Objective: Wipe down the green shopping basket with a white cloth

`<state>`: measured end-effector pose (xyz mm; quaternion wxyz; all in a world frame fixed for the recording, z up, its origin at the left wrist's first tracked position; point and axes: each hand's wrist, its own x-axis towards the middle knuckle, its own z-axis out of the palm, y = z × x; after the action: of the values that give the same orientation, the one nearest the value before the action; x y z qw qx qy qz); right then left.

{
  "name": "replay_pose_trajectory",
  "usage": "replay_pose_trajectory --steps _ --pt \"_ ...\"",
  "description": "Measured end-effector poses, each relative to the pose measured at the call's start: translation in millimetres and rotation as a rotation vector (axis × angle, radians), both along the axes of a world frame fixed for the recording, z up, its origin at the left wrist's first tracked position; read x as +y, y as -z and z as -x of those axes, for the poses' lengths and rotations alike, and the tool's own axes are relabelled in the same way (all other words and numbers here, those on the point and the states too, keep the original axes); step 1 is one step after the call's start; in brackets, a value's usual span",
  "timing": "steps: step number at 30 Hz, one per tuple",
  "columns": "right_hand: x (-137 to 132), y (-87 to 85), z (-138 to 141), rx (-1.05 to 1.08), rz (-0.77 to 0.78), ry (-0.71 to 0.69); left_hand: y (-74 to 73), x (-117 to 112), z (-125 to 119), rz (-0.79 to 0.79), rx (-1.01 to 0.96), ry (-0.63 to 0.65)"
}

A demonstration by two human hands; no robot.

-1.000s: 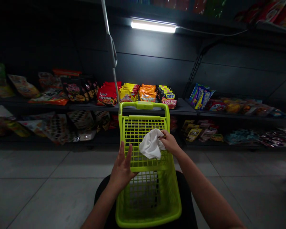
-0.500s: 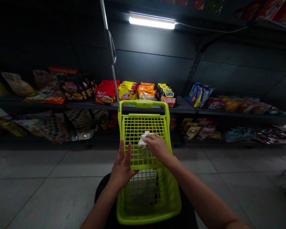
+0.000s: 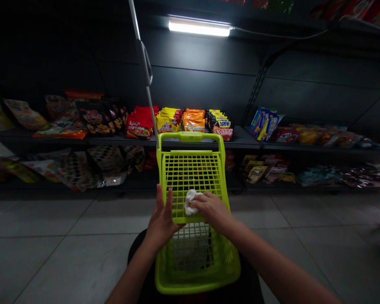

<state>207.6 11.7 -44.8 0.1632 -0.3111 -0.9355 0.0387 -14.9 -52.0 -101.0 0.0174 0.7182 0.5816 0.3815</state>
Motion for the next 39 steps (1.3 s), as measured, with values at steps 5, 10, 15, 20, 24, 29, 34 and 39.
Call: replay_pose_trajectory --steps 5,10,15,20,24,29,34,39 --pt "-2 -3.5 -56 -0.044 -0.040 0.121 -0.7 3 -1 -0.010 0.014 0.015" --pt "-1 -25.9 -67 -0.195 -0.045 0.220 -2.3 5 -1 -0.011 0.002 0.051" --pt "-10 -34.0 1 -0.061 -0.020 0.109 1.7 5 1 -0.023 -0.020 0.035" --pt "-23 -4.7 58 0.032 -0.036 -0.147 3.8 0 6 -0.007 -0.041 0.002" --pt "-26 3.8 38 -0.019 -0.055 -0.150 2.4 -3 6 -0.020 0.019 -0.011" --pt "-20 -1.3 -7 -0.041 -0.033 -0.092 2.8 -1 2 -0.008 0.001 -0.013" --pt "-8 -4.6 -54 -0.071 0.062 0.035 0.8 2 1 0.012 0.003 0.008" --pt "-2 -28.4 -83 -0.215 0.124 0.088 -0.4 5 0 0.033 0.020 0.007"
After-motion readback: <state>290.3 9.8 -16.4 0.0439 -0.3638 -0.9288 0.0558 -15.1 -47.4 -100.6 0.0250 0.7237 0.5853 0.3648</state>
